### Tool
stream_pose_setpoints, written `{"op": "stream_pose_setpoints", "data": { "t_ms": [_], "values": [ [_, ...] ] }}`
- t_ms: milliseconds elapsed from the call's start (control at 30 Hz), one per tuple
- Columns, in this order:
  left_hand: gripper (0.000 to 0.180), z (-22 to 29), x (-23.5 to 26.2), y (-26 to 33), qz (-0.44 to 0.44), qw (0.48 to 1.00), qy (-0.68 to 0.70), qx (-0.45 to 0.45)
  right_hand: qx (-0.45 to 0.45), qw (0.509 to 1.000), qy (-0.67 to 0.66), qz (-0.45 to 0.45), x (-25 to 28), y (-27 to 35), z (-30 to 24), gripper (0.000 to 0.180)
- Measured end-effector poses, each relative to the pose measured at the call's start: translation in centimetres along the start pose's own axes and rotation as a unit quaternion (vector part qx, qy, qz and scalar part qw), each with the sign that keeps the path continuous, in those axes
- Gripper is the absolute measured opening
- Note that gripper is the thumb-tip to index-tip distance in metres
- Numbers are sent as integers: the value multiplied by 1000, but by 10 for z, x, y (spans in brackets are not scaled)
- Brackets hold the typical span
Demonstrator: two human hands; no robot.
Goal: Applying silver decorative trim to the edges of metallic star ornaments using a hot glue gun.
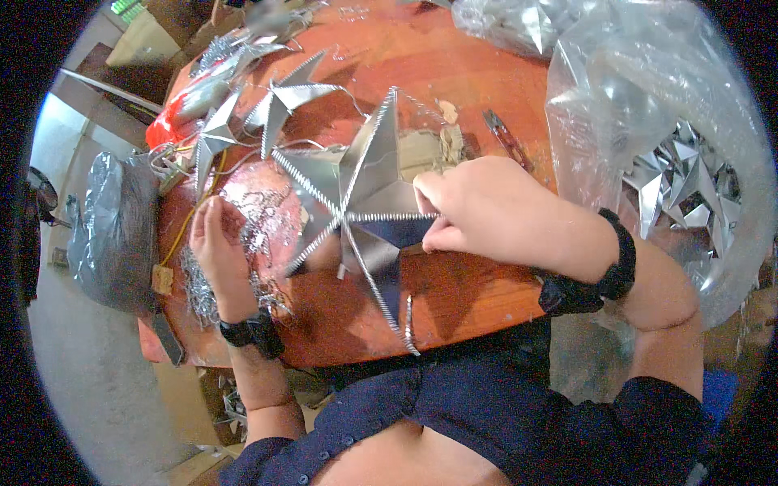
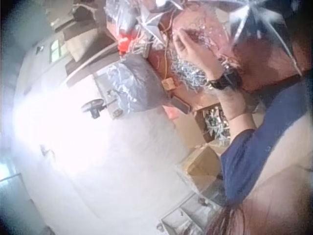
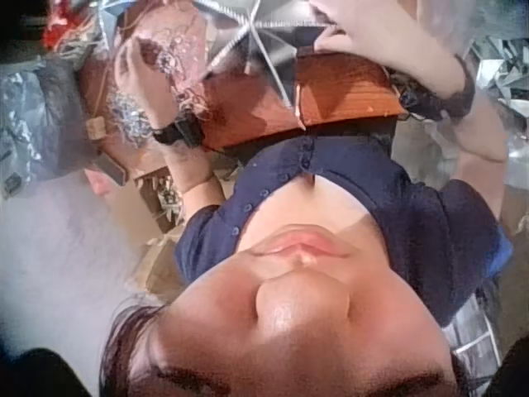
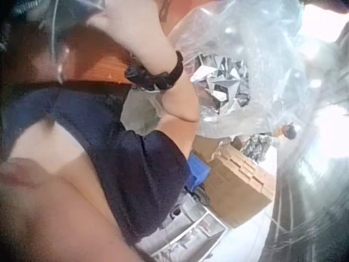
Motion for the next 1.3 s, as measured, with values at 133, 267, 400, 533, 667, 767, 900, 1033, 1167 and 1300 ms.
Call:
{"op": "stream_pose_setpoints", "data": {
  "t_ms": [133,267,400,533,667,767,900,1033,1167,1300],
  "values": [
    [7,-7,4,0,29,997,54,38,156,919,322,166,23,1,-33,19],
    [7,-7,11,-1,65,993,80,64,92,911,362,174,61,-13,-16,43],
    [6,-11,11,3,49,966,224,120,-76,960,147,224,92,-50,48,38],
    [12,-14,-3,3,14,961,242,134,-200,965,-58,156,74,-102,152,42],
    [21,-22,-17,10,-12,973,154,169,-247,939,-163,176,47,-132,217,49],
    [24,-23,-24,17,-116,980,54,152,-246,952,79,164,41,-142,214,56],
    [10,-26,-38,21,-143,978,11,151,-187,965,0,184,45,-130,175,58],
    [3,-28,-45,19,-157,974,-56,152,-169,971,13,169,73,-78,121,58],
    [3,-25,-38,29,-143,975,-54,159,-105,988,-2,113,82,33,72,33],
    [6,-28,-47,34,-126,978,-38,159,-398,893,-35,206,69,182,98,24]
  ]
}}
Point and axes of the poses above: each hand's wrist, its own y-axis away from the middle knuckle, its own x-axis out of the back of the hand, z = x × y, the point moved 6 cm from there along -y, towards the middle knuckle, and after that the axes turned 5 degrees about -z, right-handed, at the moved point
